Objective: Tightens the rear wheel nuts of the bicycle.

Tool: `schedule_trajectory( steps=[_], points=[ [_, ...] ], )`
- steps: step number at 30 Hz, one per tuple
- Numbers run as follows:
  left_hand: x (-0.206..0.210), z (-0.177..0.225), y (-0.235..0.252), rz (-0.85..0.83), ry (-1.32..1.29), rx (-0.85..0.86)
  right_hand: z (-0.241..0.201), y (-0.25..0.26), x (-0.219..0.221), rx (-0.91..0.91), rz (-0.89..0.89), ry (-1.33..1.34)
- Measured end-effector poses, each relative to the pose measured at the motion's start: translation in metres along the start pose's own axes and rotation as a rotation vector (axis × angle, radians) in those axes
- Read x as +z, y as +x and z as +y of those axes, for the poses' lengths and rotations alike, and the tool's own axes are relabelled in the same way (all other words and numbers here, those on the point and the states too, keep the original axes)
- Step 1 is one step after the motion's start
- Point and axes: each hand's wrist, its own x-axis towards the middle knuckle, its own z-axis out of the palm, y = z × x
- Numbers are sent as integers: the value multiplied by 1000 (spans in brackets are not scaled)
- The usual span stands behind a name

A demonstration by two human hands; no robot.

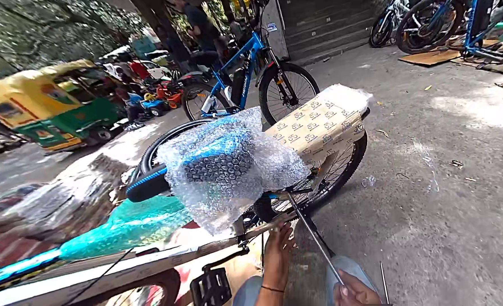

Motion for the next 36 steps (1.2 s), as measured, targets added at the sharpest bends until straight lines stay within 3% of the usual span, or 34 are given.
schedule_trajectory(
  steps=[3, 7, 13, 20, 28, 34, 36],
  points=[
    [12, 12, 26, 83, -204, -101, 12, 5, 6, -44, 73, -12],
    [25, 29, 52, 35, -322, -152, 26, 23, 6, -19, 97, 8],
    [37, 38, 94, -13, -431, -35, 34, 47, 14, 41, 97, 41],
    [43, 24, 106, -85, -560, -11, 36, 51, 12, 119, 37, 195],
    [43, 28, 113, -98, -547, -1, 14, 41, 40, 423, 103, 673],
    [43, 19, 138, -314, -609, 52, 7, 56, 28, 328, -181, 659],
    [42, 14, 146, -427, -612, 95, 12, 54, 33, 331, -201, 723]
  ],
)
